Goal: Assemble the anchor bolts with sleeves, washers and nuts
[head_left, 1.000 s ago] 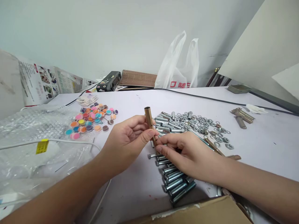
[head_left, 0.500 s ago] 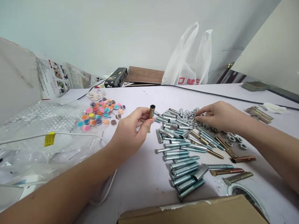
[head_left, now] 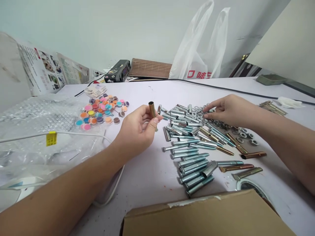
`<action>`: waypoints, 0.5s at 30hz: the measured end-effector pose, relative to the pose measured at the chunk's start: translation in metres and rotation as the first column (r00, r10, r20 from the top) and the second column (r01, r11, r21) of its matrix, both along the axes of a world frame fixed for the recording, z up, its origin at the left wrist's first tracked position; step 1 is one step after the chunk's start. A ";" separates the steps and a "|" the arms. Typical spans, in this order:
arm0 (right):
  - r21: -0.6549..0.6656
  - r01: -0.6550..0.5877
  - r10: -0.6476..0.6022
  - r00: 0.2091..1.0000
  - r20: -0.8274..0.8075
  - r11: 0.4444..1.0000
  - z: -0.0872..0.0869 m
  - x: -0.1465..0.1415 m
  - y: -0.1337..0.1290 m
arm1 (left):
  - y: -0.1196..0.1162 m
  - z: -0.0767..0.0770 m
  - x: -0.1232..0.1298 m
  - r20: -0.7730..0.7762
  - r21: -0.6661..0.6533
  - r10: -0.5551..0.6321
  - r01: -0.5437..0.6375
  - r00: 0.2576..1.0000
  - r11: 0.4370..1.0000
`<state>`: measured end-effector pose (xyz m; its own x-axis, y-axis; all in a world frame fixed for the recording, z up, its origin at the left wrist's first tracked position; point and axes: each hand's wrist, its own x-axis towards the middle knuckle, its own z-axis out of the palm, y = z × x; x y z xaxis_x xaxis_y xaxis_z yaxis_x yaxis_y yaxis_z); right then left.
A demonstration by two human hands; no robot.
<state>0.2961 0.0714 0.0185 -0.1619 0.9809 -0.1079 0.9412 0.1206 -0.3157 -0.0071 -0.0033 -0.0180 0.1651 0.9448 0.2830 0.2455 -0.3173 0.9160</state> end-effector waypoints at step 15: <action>-0.003 -0.203 0.200 0.969 -0.144 0.979 -0.009 0.018 0.006 | -0.001 0.006 -0.002 -0.325 -0.102 0.061 -0.099 0.944 0.990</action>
